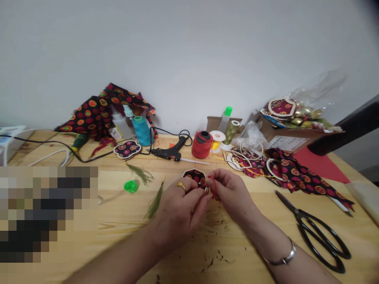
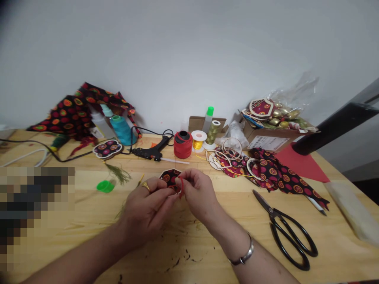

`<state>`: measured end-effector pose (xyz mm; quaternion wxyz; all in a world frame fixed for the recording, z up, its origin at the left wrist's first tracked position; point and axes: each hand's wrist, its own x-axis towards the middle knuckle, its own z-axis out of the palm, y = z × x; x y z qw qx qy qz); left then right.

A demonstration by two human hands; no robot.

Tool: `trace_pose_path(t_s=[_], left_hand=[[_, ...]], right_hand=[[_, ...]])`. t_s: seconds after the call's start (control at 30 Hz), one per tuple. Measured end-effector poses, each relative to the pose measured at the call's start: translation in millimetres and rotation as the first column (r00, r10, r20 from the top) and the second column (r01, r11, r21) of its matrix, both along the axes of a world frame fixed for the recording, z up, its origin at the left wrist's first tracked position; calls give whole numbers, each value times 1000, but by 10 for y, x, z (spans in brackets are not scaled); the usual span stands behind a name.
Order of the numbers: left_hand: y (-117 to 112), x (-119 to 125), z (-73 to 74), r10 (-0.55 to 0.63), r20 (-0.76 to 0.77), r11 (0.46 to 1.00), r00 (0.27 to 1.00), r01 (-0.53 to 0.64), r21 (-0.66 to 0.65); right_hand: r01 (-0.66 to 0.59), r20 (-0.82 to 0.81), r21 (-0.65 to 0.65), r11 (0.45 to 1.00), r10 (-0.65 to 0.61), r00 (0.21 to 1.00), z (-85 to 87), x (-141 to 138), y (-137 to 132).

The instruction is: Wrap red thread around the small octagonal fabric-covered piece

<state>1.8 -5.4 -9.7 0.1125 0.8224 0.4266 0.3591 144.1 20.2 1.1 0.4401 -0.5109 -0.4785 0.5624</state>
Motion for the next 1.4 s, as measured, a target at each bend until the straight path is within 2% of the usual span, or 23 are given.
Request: trace_pose_path(t_s=[0.23,0.33,0.4,0.53,0.7,0.9,1.07,1.17,1.3,1.4], left_hand=[[48,-18,77,151,64,988,986,-152,5],[56,-1,87,207,185,978,961,-208,-14],[49,12,76,199,306,980,931,-187,-69],[20,26,37,114,443,984,889,-38,-176],[4,29,19,52,396,960,917,63,-272],[53,13,-28,88,278,961,957,-8,-277],[58,-3,-68,62,278,959,958,20,-282],[51,-8,-30,55,281,947,958,39,-318],[51,-7,56,58,247,919,967,44,-391],[65,-6,62,52,234,913,971,49,-406]], right_hand=[[-1,4,5,1000,1,1000,15,-4,-6],[-11,24,18,1000,11,1000,8,-3,-9],[-24,38,29,999,23,999,6,-2,-13],[-50,33,58,997,48,998,12,-9,-25],[-93,46,71,993,90,995,1,-20,-38],[-119,108,132,984,105,989,-55,-9,-45],[-100,163,156,983,75,984,-96,-26,-43],[-136,156,150,979,112,981,-95,-33,-39],[-120,220,195,974,76,973,-83,-16,-44],[-130,246,199,971,79,966,-91,-1,-44]])
